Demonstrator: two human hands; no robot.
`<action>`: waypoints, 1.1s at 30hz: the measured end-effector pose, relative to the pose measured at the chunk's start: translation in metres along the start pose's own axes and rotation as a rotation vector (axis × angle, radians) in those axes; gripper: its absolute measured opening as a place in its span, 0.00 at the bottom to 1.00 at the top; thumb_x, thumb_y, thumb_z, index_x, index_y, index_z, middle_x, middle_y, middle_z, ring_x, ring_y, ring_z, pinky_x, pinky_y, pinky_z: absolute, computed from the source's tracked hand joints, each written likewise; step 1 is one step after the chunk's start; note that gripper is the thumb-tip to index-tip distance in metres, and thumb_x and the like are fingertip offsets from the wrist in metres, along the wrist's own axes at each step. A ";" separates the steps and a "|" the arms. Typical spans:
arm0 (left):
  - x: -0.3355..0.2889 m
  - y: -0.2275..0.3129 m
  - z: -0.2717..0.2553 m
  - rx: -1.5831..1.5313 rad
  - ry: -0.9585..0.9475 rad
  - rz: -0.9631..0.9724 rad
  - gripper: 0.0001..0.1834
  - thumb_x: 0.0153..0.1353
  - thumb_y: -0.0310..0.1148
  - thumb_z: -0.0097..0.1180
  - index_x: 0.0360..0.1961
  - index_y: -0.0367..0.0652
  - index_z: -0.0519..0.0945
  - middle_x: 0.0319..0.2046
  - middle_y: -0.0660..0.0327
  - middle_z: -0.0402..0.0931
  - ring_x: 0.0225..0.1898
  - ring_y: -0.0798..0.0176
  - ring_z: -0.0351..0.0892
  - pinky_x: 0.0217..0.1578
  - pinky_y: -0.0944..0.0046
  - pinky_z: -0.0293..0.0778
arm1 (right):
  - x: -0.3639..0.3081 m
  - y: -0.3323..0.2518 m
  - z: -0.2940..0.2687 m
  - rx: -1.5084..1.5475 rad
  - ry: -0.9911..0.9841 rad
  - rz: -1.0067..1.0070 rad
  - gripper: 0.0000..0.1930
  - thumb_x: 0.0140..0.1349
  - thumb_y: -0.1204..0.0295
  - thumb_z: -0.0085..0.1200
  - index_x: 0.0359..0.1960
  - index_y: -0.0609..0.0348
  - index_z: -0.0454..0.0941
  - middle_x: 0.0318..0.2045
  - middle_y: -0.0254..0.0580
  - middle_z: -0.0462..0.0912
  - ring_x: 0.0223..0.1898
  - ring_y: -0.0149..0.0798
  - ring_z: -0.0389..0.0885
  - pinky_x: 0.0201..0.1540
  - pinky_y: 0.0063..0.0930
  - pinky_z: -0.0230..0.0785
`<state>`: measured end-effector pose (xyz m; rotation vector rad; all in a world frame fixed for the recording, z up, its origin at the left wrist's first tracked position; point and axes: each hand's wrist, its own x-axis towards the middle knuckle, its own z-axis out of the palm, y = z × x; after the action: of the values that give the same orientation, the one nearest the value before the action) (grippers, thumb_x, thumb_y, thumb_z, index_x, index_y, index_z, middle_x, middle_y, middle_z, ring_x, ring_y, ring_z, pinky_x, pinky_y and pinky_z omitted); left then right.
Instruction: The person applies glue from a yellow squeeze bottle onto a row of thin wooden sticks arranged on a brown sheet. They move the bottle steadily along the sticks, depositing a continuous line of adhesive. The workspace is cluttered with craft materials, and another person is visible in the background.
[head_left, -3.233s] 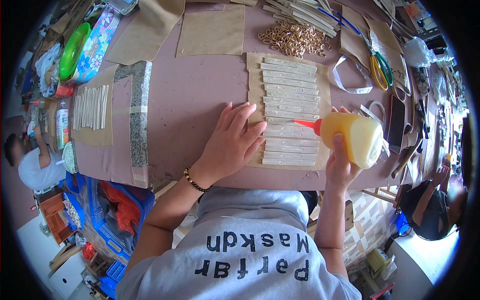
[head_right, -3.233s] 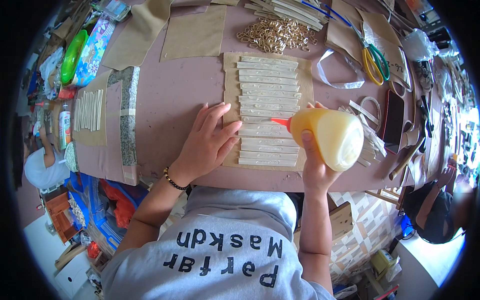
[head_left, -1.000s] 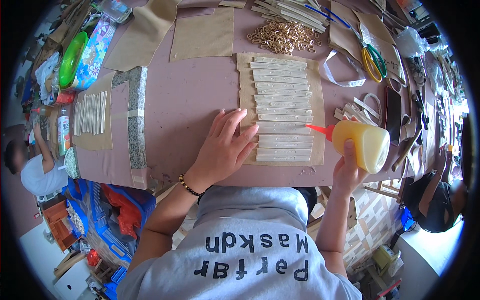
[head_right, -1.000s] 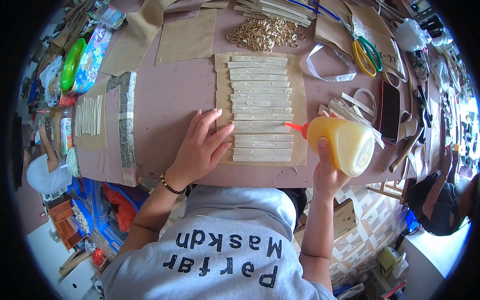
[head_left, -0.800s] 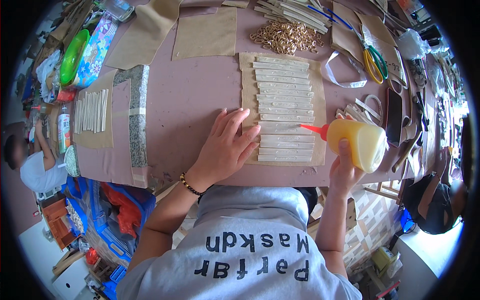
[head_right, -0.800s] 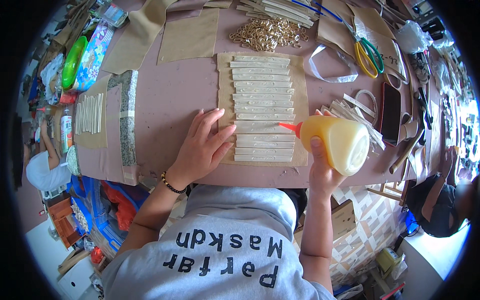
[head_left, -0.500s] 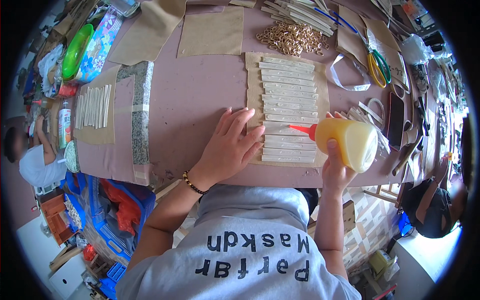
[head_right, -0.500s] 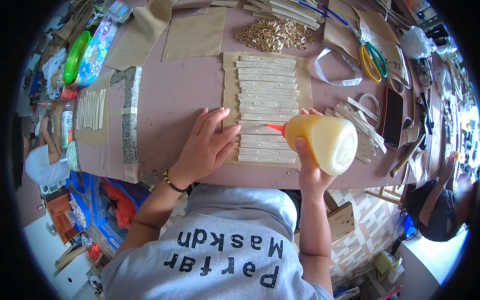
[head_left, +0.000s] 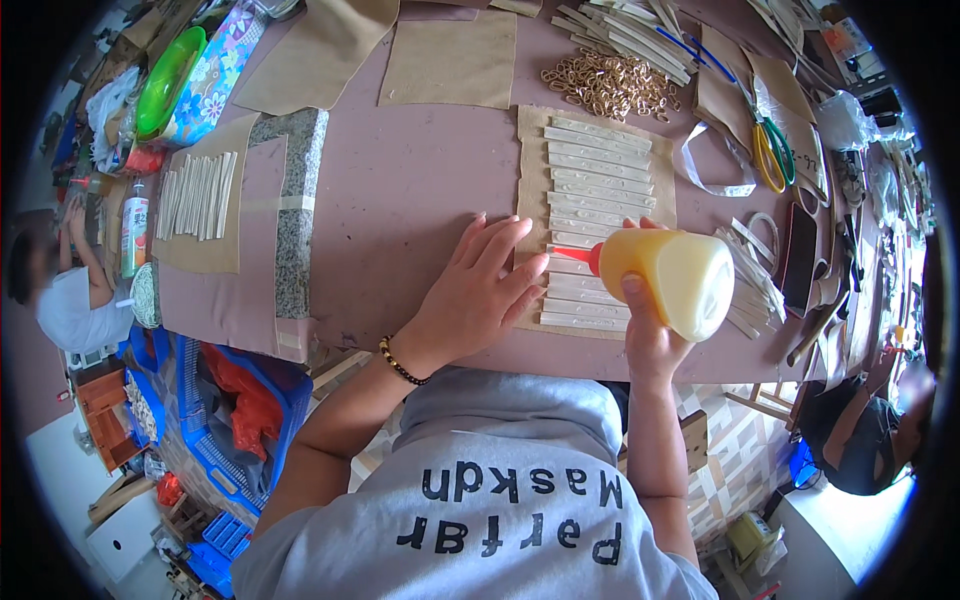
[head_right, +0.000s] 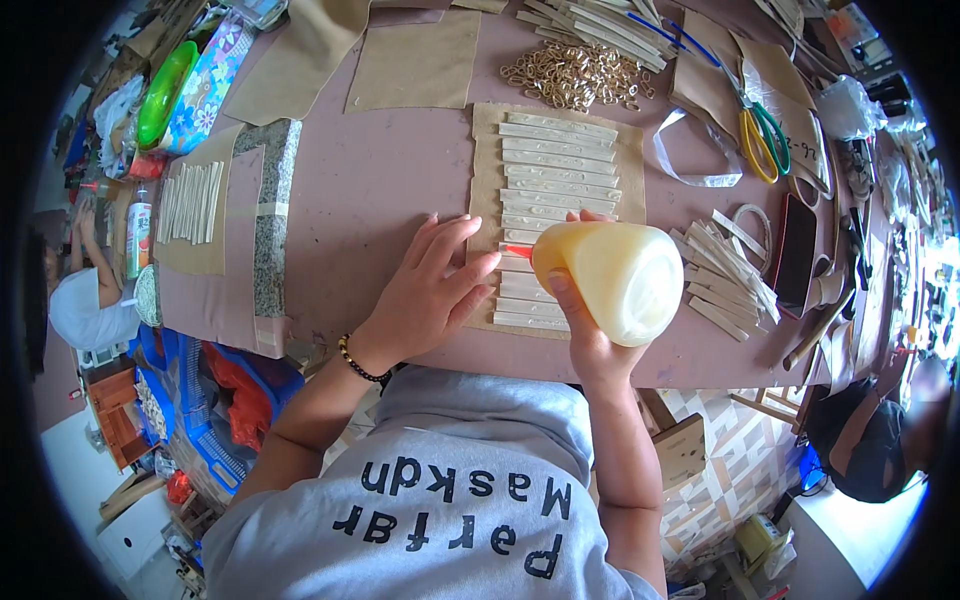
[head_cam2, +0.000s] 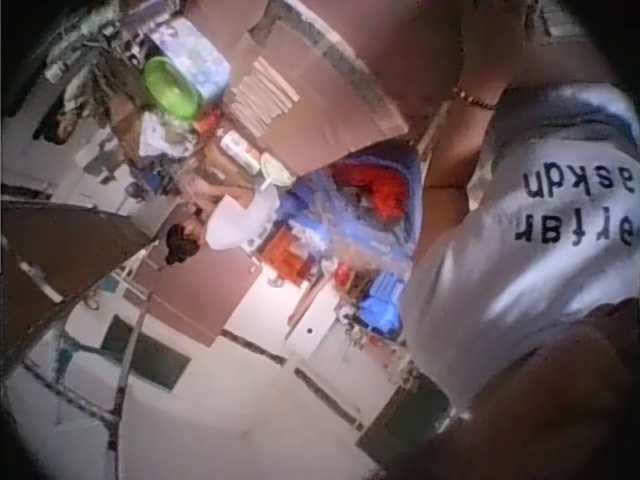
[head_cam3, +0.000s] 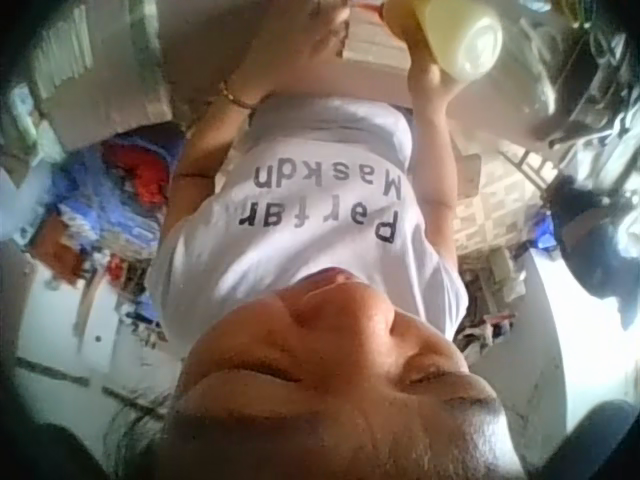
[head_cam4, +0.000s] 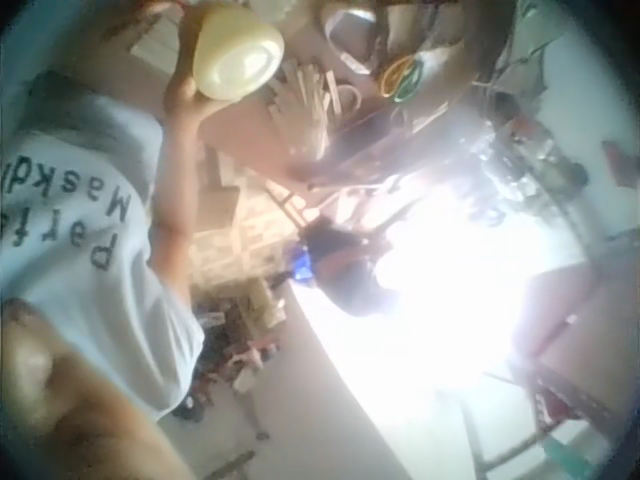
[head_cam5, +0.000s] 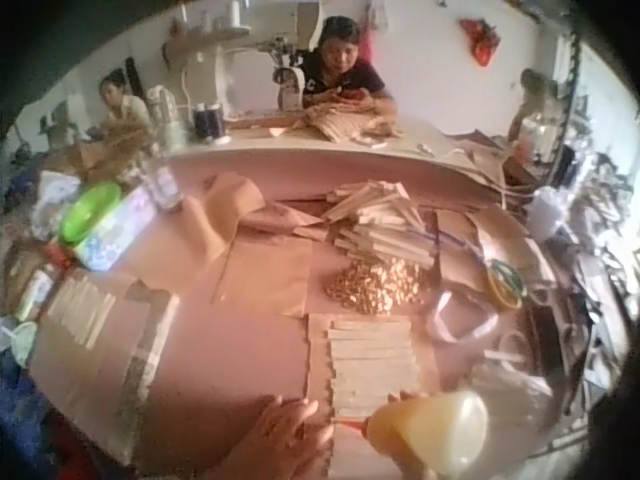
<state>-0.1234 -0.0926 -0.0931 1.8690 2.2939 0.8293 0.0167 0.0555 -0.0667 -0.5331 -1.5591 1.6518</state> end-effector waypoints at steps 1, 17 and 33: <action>0.000 0.000 0.000 -0.003 0.000 -0.001 0.16 0.63 0.37 0.55 0.51 0.46 0.75 0.58 0.46 0.63 0.61 0.43 0.64 0.63 0.41 0.59 | 0.000 -0.001 0.000 -0.013 -0.006 0.002 0.28 0.56 0.78 0.63 0.59 0.65 0.66 0.55 0.53 0.74 0.57 0.51 0.75 0.59 0.44 0.69; 0.000 -0.001 0.001 -0.025 0.008 0.005 0.18 0.63 0.36 0.55 0.52 0.44 0.75 0.57 0.45 0.63 0.60 0.43 0.64 0.63 0.41 0.58 | -0.001 -0.004 -0.003 -0.084 -0.077 -0.059 0.29 0.55 0.82 0.63 0.59 0.65 0.66 0.55 0.52 0.74 0.58 0.49 0.74 0.60 0.44 0.67; -0.001 -0.001 0.002 0.002 0.016 0.011 0.17 0.63 0.37 0.56 0.51 0.45 0.75 0.58 0.47 0.63 0.59 0.44 0.65 0.62 0.41 0.60 | 0.000 -0.004 -0.009 -0.063 0.010 -0.037 0.26 0.57 0.79 0.61 0.57 0.67 0.68 0.53 0.54 0.76 0.56 0.49 0.76 0.60 0.44 0.68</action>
<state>-0.1234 -0.0926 -0.0952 1.8847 2.2962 0.8476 0.0247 0.0607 -0.0639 -0.5414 -1.6092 1.5744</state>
